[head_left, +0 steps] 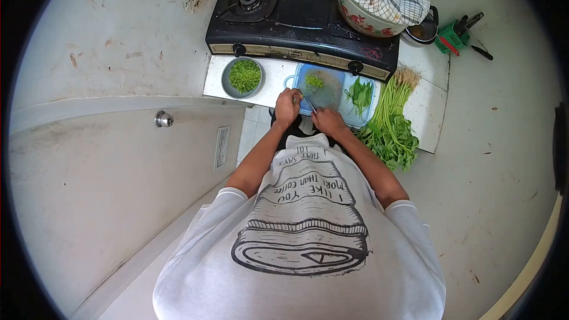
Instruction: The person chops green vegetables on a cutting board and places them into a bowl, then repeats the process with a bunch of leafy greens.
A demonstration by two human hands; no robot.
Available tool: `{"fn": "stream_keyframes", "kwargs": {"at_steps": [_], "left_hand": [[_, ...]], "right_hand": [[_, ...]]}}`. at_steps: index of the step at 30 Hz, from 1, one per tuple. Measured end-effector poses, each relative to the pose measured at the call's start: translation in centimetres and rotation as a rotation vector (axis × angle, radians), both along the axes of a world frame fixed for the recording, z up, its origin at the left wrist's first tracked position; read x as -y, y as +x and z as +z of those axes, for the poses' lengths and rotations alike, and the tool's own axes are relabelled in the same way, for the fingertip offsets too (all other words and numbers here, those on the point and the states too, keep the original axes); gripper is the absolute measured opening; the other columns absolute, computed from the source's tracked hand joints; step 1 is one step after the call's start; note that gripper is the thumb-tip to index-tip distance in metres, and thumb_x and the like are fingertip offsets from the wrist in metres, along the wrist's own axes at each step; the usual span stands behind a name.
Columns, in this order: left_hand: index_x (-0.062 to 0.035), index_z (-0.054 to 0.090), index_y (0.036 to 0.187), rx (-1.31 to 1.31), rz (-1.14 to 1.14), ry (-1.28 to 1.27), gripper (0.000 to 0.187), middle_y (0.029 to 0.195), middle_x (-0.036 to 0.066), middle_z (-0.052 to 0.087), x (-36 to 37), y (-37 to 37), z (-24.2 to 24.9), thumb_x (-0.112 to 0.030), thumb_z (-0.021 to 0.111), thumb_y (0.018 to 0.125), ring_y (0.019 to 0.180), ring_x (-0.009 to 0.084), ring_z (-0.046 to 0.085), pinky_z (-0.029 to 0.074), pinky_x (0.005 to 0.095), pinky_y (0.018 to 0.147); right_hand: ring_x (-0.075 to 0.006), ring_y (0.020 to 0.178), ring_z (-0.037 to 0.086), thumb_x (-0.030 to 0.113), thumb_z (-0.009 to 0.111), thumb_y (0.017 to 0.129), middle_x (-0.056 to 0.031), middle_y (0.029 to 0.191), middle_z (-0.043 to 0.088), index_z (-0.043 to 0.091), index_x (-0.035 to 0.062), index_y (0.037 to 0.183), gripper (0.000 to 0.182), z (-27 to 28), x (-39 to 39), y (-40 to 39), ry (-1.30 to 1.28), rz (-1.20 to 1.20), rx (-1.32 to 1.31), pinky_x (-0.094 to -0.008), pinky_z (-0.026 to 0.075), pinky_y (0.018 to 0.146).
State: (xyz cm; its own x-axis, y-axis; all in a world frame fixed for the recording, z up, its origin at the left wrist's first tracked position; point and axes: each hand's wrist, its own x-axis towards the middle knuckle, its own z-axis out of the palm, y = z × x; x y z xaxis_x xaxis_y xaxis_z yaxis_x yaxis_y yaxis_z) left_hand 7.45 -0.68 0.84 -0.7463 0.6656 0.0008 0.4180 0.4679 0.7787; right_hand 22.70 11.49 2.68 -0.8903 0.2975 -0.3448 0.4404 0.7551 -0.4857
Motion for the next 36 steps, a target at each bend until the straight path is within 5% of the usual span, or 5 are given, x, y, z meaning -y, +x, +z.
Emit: {"fn": "stream_keyframes", "kwargs": {"at_steps": [36], "left_hand": [[-0.0021, 0.073, 0.099, -0.047, -0.021, -0.043, 0.013, 0.094, 0.019, 0.066, 0.3, 0.2, 0.6, -0.003, 0.067, 0.088, 0.089, 0.0407, 0.066, 0.053, 0.0492, 0.082]], "right_hand": [[-0.041, 0.084, 0.075, 0.036, 0.05, 0.106, -0.0252, 0.091, 0.075, 0.075, -0.0004, 0.093, 0.046, -1.4, -0.5, -0.9, 0.054, -0.033, 0.008, -0.0519, 0.06, 0.08]]}}
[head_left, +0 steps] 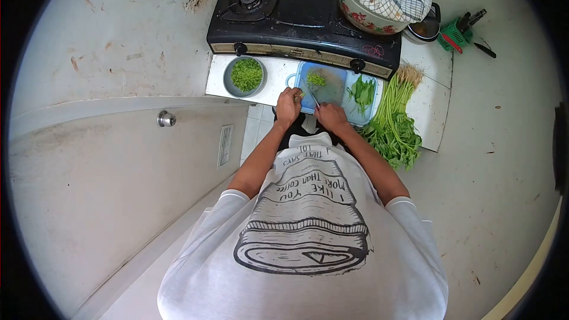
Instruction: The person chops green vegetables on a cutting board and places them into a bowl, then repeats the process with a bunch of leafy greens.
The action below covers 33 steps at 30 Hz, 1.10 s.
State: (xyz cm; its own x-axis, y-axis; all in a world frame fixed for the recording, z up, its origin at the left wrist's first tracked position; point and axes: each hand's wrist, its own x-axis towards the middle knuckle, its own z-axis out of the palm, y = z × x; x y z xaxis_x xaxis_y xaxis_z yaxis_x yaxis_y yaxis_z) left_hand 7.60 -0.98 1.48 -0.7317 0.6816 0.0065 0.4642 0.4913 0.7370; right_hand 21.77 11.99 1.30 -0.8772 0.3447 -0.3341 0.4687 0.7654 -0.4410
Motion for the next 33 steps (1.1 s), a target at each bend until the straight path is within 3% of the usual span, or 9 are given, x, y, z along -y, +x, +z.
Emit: {"fn": "stream_keyframes", "kwargs": {"at_steps": [10, 19, 22, 33], "left_hand": [[-0.0021, 0.074, 0.1, 0.013, 0.002, -0.016, 0.015, 0.09, 0.019, 0.065, 0.0, -0.1, 0.0, -0.002, 0.068, 0.086, 0.088, 0.0394, 0.064, 0.051, 0.048, 0.083], [-0.0031, 0.074, 0.101, -0.003, 0.007, -0.012, 0.015, 0.088, 0.018, 0.064, 0.2, 0.0, -0.1, -0.003, 0.07, 0.087, 0.086, 0.0395, 0.065, 0.052, 0.0482, 0.08], [-0.0036, 0.074, 0.101, -0.002, 0.01, -0.003, 0.014, 0.088, 0.018, 0.064, 0.1, -0.1, -0.5, -0.004, 0.071, 0.087, 0.085, 0.0393, 0.065, 0.052, 0.0473, 0.079], [-0.0039, 0.074, 0.1, 0.05, 0.043, 0.055, 0.013, 0.088, 0.016, 0.065, 0.3, 0.0, -1.1, -0.002, 0.07, 0.087, 0.085, 0.0376, 0.067, 0.053, 0.0464, 0.079]], "right_hand": [[-0.0423, 0.085, 0.075, 0.035, 0.048, 0.106, -0.0277, 0.091, 0.074, 0.073, -0.0026, 0.094, 0.047, 0.6, 0.5, 0.0, -0.04, 0.049, -0.009, -0.0522, 0.06, 0.08], [-0.0418, 0.083, 0.075, 0.034, 0.05, 0.105, -0.0248, 0.091, 0.075, 0.074, -0.0007, 0.092, 0.044, 0.5, 0.9, -0.6, -0.04, 0.049, -0.043, -0.0534, 0.059, 0.079], [-0.0425, 0.087, 0.075, 0.035, 0.048, 0.106, -0.0258, 0.092, 0.075, 0.071, -0.0018, 0.098, 0.044, 0.7, 0.8, -1.7, -0.034, 0.02, -0.026, -0.0546, 0.058, 0.083], [-0.0403, 0.089, 0.075, 0.033, 0.048, 0.106, -0.0232, 0.099, 0.076, 0.076, 0.0014, 0.096, 0.043, 0.2, 0.8, -1.7, -0.066, 0.085, 0.044, -0.0518, 0.059, 0.082]]}}
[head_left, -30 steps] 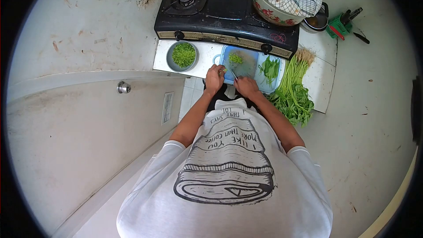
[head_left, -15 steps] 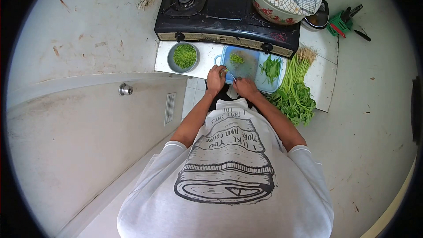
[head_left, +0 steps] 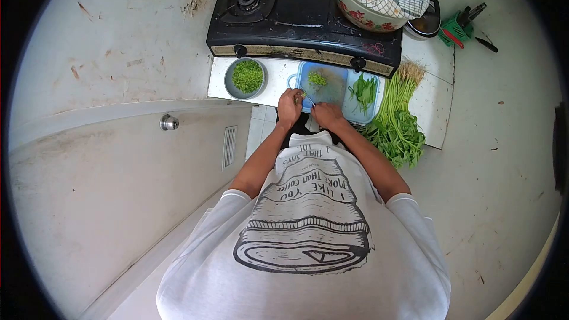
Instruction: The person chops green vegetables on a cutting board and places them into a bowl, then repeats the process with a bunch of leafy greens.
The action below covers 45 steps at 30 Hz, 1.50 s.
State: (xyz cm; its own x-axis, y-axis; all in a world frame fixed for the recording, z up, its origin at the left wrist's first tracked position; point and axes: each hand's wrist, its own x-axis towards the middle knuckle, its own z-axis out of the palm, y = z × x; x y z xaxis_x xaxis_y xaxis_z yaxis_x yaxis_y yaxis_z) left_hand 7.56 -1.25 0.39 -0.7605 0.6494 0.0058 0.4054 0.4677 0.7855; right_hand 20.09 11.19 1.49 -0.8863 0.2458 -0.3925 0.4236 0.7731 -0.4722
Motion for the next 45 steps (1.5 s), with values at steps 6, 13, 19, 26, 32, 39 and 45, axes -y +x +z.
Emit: {"fn": "stream_keyframes", "kwargs": {"at_steps": [6, 13, 19, 26, 32, 39, 45], "left_hand": [[-0.0029, 0.073, 0.099, -0.045, -0.031, -0.027, 0.011, 0.09, 0.017, 0.067, -0.2, 0.0, 0.6, -0.005, 0.066, 0.09, 0.085, 0.0385, 0.066, 0.053, 0.0473, 0.079], [-0.0038, 0.073, 0.099, -0.036, -0.022, -0.044, 0.011, 0.093, 0.017, 0.069, 0.0, 0.0, -0.2, -0.006, 0.066, 0.091, 0.09, 0.0386, 0.066, 0.053, 0.0477, 0.082], [-0.0043, 0.073, 0.102, -0.065, -0.047, -0.078, 0.013, 0.096, 0.016, 0.069, 0.1, 0.0, 0.5, -0.006, 0.068, 0.09, 0.092, 0.0386, 0.065, 0.053, 0.0479, 0.084], [-0.0039, 0.073, 0.103, -0.048, -0.04, -0.134, 0.013, 0.1, 0.018, 0.068, -0.4, 0.4, 1.6, -0.005, 0.069, 0.09, 0.095, 0.0393, 0.065, 0.053, 0.0487, 0.085], [-0.0038, 0.073, 0.102, -0.167, -0.081, -0.124, 0.015, 0.099, 0.018, 0.068, -1.5, 0.1, 1.4, -0.004, 0.069, 0.088, 0.095, 0.0399, 0.064, 0.054, 0.0486, 0.086], [-0.0003, 0.072, 0.099, -0.118, -0.104, -0.03, 0.013, 0.092, 0.02, 0.067, -1.3, -0.5, 0.6, 0.0, 0.068, 0.086, 0.086, 0.0417, 0.066, 0.054, 0.049, 0.08], [0.0031, 0.071, 0.1, -0.023, -0.066, 0.01, 0.013, 0.091, 0.023, 0.066, -1.5, -0.2, 1.2, 0.001, 0.067, 0.088, 0.081, 0.0427, 0.067, 0.054, 0.0481, 0.075]], "right_hand": [[-0.0392, 0.091, 0.076, 0.03, 0.049, 0.104, -0.0217, 0.102, 0.077, 0.078, 0.0028, 0.095, 0.04, 0.1, -0.1, 0.2, 0.047, 0.025, 0.031, -0.0515, 0.059, 0.082], [-0.0382, 0.09, 0.076, 0.025, 0.051, 0.101, -0.0182, 0.097, 0.077, 0.079, 0.0046, 0.093, 0.036, 0.0, 0.0, 0.8, 0.057, 0.047, 0.051, -0.0505, 0.06, 0.079], [-0.039, 0.085, 0.076, 0.029, 0.051, 0.102, -0.0196, 0.096, 0.077, 0.08, 0.0049, 0.09, 0.039, 0.7, -0.3, 0.0, 0.08, -0.015, -0.07, -0.0516, 0.06, 0.079], [-0.041, 0.085, 0.075, 0.036, 0.052, 0.102, -0.0216, 0.092, 0.076, 0.078, 0.0025, 0.091, 0.044, 1.0, -2.2, 2.3, 0.081, -0.069, 0.001, -0.0518, 0.059, 0.081], [-0.0418, 0.085, 0.074, 0.039, 0.054, 0.102, -0.0234, 0.09, 0.075, 0.077, 0.0008, 0.094, 0.046, 0.6, -2.9, 2.0, 0.039, -0.054, 0.005, -0.0525, 0.059, 0.08], [-0.0402, 0.085, 0.074, 0.038, 0.054, 0.102, -0.0222, 0.092, 0.076, 0.076, 0.0023, 0.095, 0.042, 0.9, -2.1, 1.9, 0.051, -0.028, -0.005, -0.0518, 0.059, 0.08], [-0.0408, 0.086, 0.074, 0.037, 0.052, 0.103, -0.0237, 0.093, 0.076, 0.076, 0.0019, 0.096, 0.043, 1.4, -1.9, 1.8, 0.037, -0.024, -0.001, -0.0524, 0.059, 0.081]]}}
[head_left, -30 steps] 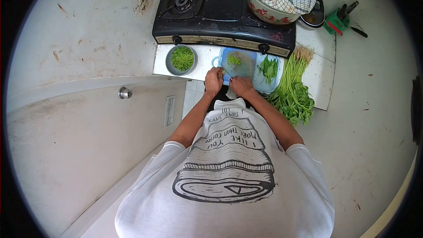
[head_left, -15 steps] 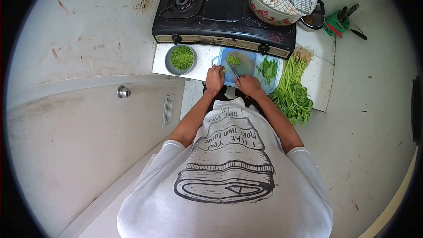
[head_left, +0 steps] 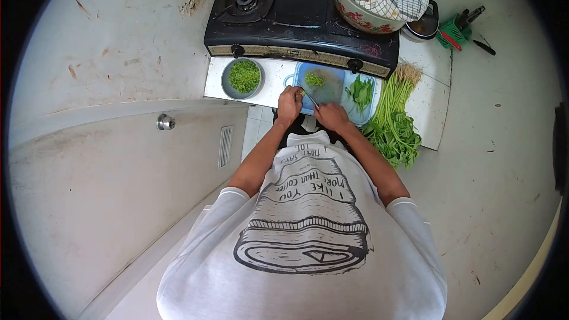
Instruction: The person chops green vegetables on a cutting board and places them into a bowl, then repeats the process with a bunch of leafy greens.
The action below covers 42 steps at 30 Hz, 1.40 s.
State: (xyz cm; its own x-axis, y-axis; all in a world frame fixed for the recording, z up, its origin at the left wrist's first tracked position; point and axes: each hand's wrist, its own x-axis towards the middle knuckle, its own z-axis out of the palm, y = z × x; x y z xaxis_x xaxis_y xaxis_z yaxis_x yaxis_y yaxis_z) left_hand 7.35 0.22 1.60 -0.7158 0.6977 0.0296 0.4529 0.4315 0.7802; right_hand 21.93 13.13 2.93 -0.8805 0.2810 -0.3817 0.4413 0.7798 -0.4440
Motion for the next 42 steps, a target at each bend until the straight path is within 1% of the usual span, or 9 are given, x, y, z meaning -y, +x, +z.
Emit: {"fn": "stream_keyframes", "kwargs": {"at_steps": [7, 17, 20, 23, 25, 28, 31, 34, 42], "left_hand": [[0.0012, 0.072, 0.101, -0.021, 0.008, -0.023, 0.014, 0.088, 0.022, 0.064, 0.0, 0.1, -0.2, 0.001, 0.066, 0.088, 0.08, 0.0419, 0.067, 0.054, 0.0487, 0.074], [-0.0002, 0.073, 0.099, 0.04, 0.059, -0.003, 0.013, 0.086, 0.021, 0.064, -0.1, 0.2, -1.1, -0.002, 0.065, 0.09, 0.078, 0.0397, 0.067, 0.054, 0.0481, 0.074], [0.0018, 0.074, 0.102, -0.053, 0.027, -0.031, 0.014, 0.089, 0.021, 0.067, 0.2, -0.1, -2.0, -0.003, 0.066, 0.09, 0.074, 0.031, 0.071, 0.056, 0.0409, 0.072], [0.0001, 0.073, 0.099, 0.0, 0.059, -0.039, 0.013, 0.086, 0.021, 0.065, -0.2, 0.2, -1.0, -0.002, 0.066, 0.089, 0.076, 0.0382, 0.069, 0.056, 0.0457, 0.072], [0.0002, 0.073, 0.099, -0.001, 0.061, -0.028, 0.012, 0.087, 0.021, 0.066, -0.2, 0.3, -0.5, -0.002, 0.066, 0.089, 0.075, 0.0372, 0.07, 0.056, 0.0451, 0.072], [0.0001, 0.074, 0.098, 0.001, 0.056, -0.023, 0.011, 0.086, 0.021, 0.066, -0.1, 0.4, 0.0, -0.002, 0.066, 0.089, 0.074, 0.0358, 0.07, 0.056, 0.0448, 0.071], [0.0, 0.073, 0.097, -0.015, 0.063, 0.015, 0.01, 0.086, 0.021, 0.066, -0.1, 0.2, -1.0, -0.002, 0.067, 0.089, 0.073, 0.0348, 0.07, 0.056, 0.0444, 0.07], [0.0001, 0.073, 0.096, -0.009, 0.069, 0.013, 0.01, 0.087, 0.021, 0.065, -0.1, 0.0, -1.5, -0.002, 0.068, 0.088, 0.073, 0.0348, 0.07, 0.056, 0.0435, 0.07], [-0.0011, 0.071, 0.102, -0.019, 0.028, -0.091, 0.016, 0.094, 0.019, 0.063, -0.1, 0.4, 0.0, -0.002, 0.069, 0.086, 0.076, 0.0352, 0.069, 0.057, 0.0443, 0.071]], "right_hand": [[-0.0427, 0.084, 0.074, 0.039, 0.054, 0.102, -0.0249, 0.089, 0.075, 0.075, 0.0, 0.096, 0.044, -0.5, 0.1, 0.2, -0.021, -0.008, -0.027, -0.0534, 0.059, 0.078], [-0.0392, 0.089, 0.076, 0.032, 0.052, 0.102, -0.0214, 0.097, 0.077, 0.078, 0.0027, 0.092, 0.041, -0.6, 0.5, -1.3, 0.012, 0.021, 0.03, -0.0515, 0.06, 0.081], [-0.0384, 0.091, 0.076, 0.03, 0.051, 0.102, -0.0208, 0.098, 0.077, 0.079, 0.0038, 0.093, 0.039, 0.1, 0.3, -1.0, -0.004, 0.045, 0.095, -0.051, 0.06, 0.081], [-0.039, 0.092, 0.076, 0.03, 0.051, 0.102, -0.0217, 0.1, 0.077, 0.079, 0.0031, 0.094, 0.04, -0.7, 0.6, -1.4, -0.016, 0.041, 0.087, -0.0511, 0.06, 0.083], [-0.0419, 0.093, 0.074, 0.033, 0.051, 0.103, -0.0244, 0.1, 0.076, 0.077, -0.0002, 0.097, 0.043, -1.3, 0.6, -2.1, -0.049, 0.041, 0.06, -0.0522, 0.058, 0.086], [-0.0364, 0.098, 0.076, 0.029, 0.05, 0.102, -0.0195, 0.106, 0.077, 0.08, 0.0057, 0.097, 0.038, -1.1, 0.7, -1.7, 0.027, 0.039, 0.074, -0.0496, 0.06, 0.083], [-0.0373, 0.099, 0.075, 0.03, 0.05, 0.103, -0.019, 0.106, 0.077, 0.08, 0.0049, 0.1, 0.039, 0.1, 0.3, -0.7, 0.009, 0.17, 0.17, -0.0497, 0.06, 0.085], [-0.0374, 0.098, 0.075, 0.03, 0.05, 0.103, -0.0186, 0.105, 0.078, 0.08, 0.0043, 0.1, 0.04, 0.0, 0.7, 0.0, -0.02, 0.032, 0.135, -0.0497, 0.059, 0.086], [-0.0413, 0.09, 0.075, 0.031, 0.049, 0.102, -0.0249, 0.097, 0.076, 0.077, 0.0004, 0.095, 0.042, -0.7, 0.6, -0.9, -0.024, 0.009, 0.043, -0.0508, 0.059, 0.085]]}}
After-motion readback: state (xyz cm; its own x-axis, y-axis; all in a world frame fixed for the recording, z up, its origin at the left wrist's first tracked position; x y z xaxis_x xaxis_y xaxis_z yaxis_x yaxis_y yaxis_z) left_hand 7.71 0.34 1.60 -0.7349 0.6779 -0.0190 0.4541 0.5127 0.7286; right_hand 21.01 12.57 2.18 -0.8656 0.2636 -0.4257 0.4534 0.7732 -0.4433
